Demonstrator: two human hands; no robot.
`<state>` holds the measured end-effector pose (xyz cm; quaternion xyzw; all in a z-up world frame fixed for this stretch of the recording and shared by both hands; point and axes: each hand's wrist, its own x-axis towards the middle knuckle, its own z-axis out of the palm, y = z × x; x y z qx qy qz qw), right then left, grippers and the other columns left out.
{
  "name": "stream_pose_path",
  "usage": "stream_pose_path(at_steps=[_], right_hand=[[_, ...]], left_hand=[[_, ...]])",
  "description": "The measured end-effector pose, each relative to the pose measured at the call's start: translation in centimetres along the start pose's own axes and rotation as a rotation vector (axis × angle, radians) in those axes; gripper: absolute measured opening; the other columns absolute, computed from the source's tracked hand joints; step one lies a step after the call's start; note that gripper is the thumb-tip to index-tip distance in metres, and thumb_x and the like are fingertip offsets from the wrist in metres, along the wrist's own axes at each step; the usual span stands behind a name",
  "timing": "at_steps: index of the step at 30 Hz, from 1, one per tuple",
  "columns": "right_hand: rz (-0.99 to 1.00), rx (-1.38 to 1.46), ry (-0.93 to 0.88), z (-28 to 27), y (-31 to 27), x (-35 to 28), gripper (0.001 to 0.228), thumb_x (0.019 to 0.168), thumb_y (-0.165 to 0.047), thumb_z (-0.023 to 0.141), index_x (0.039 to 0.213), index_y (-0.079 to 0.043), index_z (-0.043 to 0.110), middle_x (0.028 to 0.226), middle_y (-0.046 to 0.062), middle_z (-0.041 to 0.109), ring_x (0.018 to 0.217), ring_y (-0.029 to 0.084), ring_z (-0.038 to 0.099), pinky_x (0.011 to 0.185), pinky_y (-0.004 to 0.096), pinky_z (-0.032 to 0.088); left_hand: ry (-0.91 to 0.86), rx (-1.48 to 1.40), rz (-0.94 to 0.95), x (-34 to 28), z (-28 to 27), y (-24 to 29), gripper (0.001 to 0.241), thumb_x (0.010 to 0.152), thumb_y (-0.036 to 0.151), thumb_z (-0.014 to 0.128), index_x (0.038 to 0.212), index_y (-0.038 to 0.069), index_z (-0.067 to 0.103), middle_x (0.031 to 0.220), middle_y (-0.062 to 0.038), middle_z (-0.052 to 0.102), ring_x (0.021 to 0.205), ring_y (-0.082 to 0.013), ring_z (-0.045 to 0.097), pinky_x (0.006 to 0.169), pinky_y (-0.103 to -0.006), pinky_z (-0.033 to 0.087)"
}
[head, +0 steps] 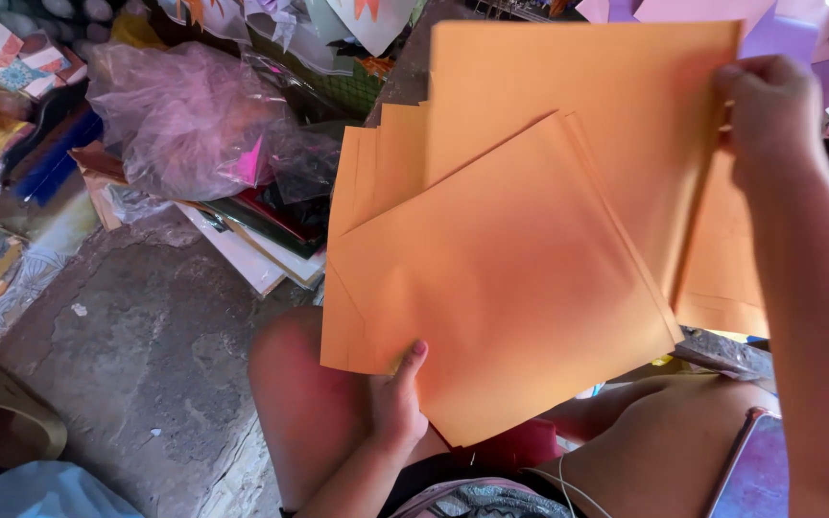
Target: The person folds a large orange sheet of paper in half and uses scissors to cut it into smaller pieces. They then unfold the cut sheets and sort them into separate stacks on their lap.
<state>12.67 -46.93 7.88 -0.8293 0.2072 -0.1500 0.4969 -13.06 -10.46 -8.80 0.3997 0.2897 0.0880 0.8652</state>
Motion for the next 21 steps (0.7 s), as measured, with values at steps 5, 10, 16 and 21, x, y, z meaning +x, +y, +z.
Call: stream_pose_path(at_steps=[5,10,16,21], right_hand=[[-0.156,-0.262,0.24,-6.4,9.8,7.4,0.017,0.1,-0.036,0.073,0.102,-0.019,0.072,0.088,-0.005,0.065,0.076,0.01,0.059,0.063,0.033,0.049],[-0.146,-0.264,0.244,-8.7,9.5,2.0,0.039,0.103,-0.039,0.077,0.131,-0.017,0.06,0.109,0.0,0.056,0.083,0.013,0.059,0.063,0.033,0.05],[-0.513,-0.055,-0.167,-11.4,4.3,-15.4,0.032,0.114,-0.01,0.056,0.142,-0.01,0.041,0.148,0.019,0.054,0.121,0.032,0.06,0.1,0.046,0.053],[-0.838,-0.464,-0.324,-11.9,1.2,-29.5,0.029,0.085,-0.021,0.073,0.109,-0.005,0.073,0.127,0.011,0.071,0.131,0.03,0.064,0.114,0.046,0.046]], left_hand=[[0.06,-0.082,-0.019,0.0,0.3,3.1,0.065,0.073,0.007,0.077,0.136,0.001,0.06,0.133,-0.016,0.068,0.122,-0.0287,0.065,0.109,-0.0412,0.051],[0.233,-0.036,0.092,2.3,-3.5,7.0,0.071,0.074,0.007,0.075,0.142,0.006,0.054,0.135,-0.016,0.067,0.12,-0.0299,0.065,0.101,-0.0419,0.055],[0.219,0.109,0.185,4.1,-11.7,11.4,0.055,0.074,0.012,0.079,0.127,0.011,0.065,0.123,-0.004,0.072,0.11,-0.02,0.069,0.096,-0.0354,0.058],[0.189,0.16,0.226,0.9,-13.3,14.7,0.048,0.078,0.011,0.075,0.125,0.01,0.066,0.124,-0.002,0.071,0.112,-0.0192,0.069,0.096,-0.0352,0.058]])
